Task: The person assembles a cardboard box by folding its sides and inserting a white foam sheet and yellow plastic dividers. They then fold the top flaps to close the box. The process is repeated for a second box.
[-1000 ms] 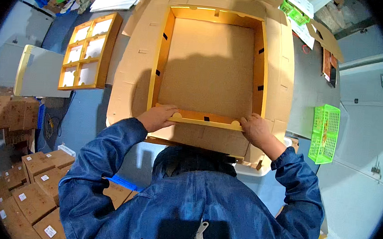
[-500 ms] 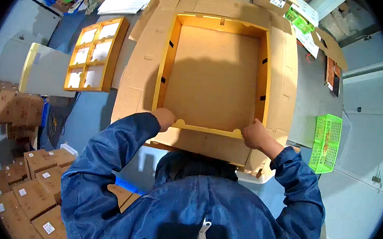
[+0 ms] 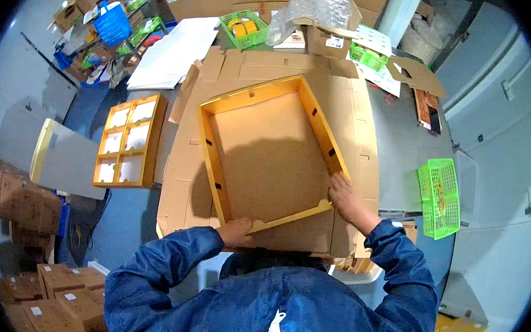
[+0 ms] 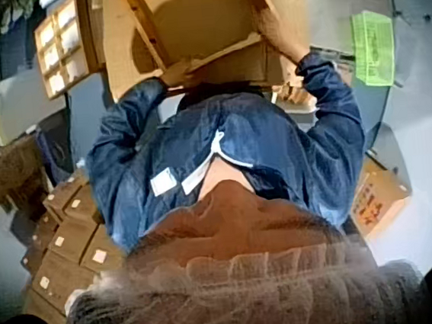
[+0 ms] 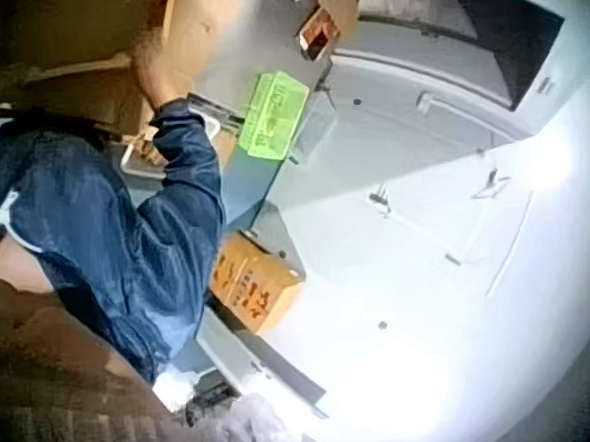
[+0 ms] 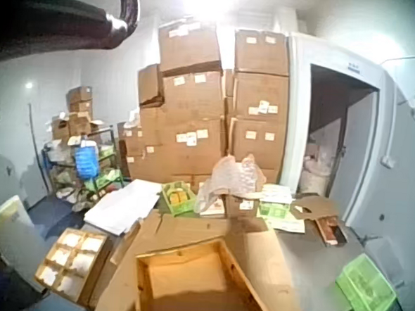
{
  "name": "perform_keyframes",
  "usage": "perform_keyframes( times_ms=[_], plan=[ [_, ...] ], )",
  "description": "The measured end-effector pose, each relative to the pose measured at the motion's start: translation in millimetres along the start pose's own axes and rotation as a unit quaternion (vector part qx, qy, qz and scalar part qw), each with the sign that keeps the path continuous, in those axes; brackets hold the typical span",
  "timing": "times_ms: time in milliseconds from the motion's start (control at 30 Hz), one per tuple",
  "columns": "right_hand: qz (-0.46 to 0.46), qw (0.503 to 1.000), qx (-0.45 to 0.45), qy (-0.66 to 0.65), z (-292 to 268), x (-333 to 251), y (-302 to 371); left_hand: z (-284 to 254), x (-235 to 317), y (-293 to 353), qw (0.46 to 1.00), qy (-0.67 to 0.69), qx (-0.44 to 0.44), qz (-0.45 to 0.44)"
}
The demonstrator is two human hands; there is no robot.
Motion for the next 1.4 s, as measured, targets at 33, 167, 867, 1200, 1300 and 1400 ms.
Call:
perform_keyframes(
  times_ms=[33,167,867,1200,1300,1400],
  plan=[
    [0.103,0.994,0.029,0.013,-14,27,-5,-9,31,12,0.998,0.010,0.029,0.047],
    [0.335,0.919,0.101,-0.180,-71,86,24,-82,56,50,0.944,-0.118,0.301,0.070],
    [0.501,0.713,0.170,-0.459,-38,-138,123,-101,-163,80,0.906,0.156,0.372,-0.132],
    [0.419,0.660,0.211,-0.587,-18,-147,155,-137,41,-57,0.921,-0.168,0.339,0.094],
    [0.408,0.666,0.243,-0.575,-7,-134,184,-121,106,-130,0.933,-0.224,0.265,0.098],
    [0.453,0.609,0.275,-0.590,21,-114,232,-100,108,-200,0.940,-0.169,0.278,0.097]
  ],
)
Point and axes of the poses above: each hand's wrist, its own y-axis away from the middle knuckle, its own z-axis out of the palm, x = y × z, the point moved 6 cm from there along -y, towards the middle knuckle, and after that the axes turned 9 degrees about -x, right-handed, at the moved point
